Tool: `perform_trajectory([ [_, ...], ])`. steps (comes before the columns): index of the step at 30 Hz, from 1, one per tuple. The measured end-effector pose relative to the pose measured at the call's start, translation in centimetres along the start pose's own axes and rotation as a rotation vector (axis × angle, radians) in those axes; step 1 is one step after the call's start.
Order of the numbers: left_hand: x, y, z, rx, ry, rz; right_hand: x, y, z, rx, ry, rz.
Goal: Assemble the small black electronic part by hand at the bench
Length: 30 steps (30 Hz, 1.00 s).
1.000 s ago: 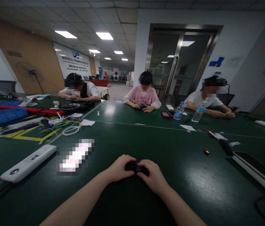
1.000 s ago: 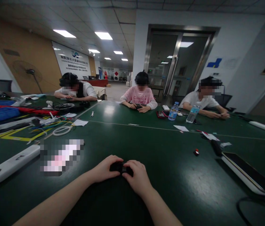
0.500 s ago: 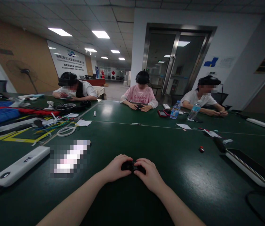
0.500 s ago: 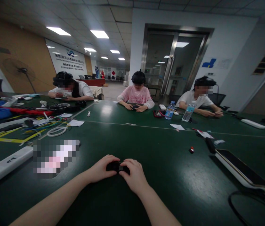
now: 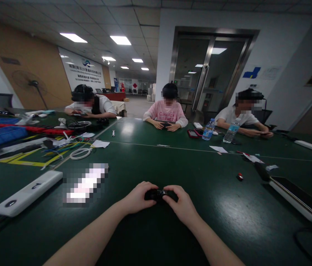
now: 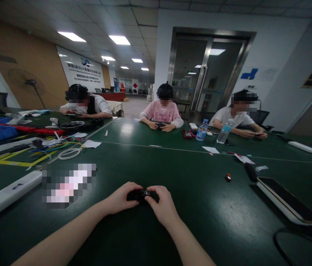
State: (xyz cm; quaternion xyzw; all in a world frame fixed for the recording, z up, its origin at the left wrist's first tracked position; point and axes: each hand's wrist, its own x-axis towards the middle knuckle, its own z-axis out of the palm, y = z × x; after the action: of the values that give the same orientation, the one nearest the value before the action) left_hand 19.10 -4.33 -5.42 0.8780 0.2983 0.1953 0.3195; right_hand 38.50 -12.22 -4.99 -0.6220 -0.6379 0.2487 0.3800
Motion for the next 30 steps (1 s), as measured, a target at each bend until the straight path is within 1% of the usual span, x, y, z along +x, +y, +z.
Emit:
perform_trajectory([
  [4, -0.1, 0.2, -0.2, -0.004, -0.013, -0.016, 0.0, 0.2, -0.2, 0.043, 0.027, 0.048],
  [11, -0.1, 0.6, -0.5, -0.015, -0.030, -0.037, 0.1, 0.9, -0.9, 0.117, 0.063, 0.068],
  [19, -0.2, 0.8, -0.6, -0.032, -0.042, -0.057, 0.5, 2.1, -1.7, 0.227, 0.139, 0.090],
  [27, -0.2, 0.7, -0.6, -0.033, -0.040, -0.066, 0.7, 2.8, -2.2, 0.347, 0.197, 0.120],
  [30, -0.2, 0.6, -0.5, -0.031, -0.042, -0.065, 0.7, 3.0, -2.4, 0.359, 0.208, 0.116],
])
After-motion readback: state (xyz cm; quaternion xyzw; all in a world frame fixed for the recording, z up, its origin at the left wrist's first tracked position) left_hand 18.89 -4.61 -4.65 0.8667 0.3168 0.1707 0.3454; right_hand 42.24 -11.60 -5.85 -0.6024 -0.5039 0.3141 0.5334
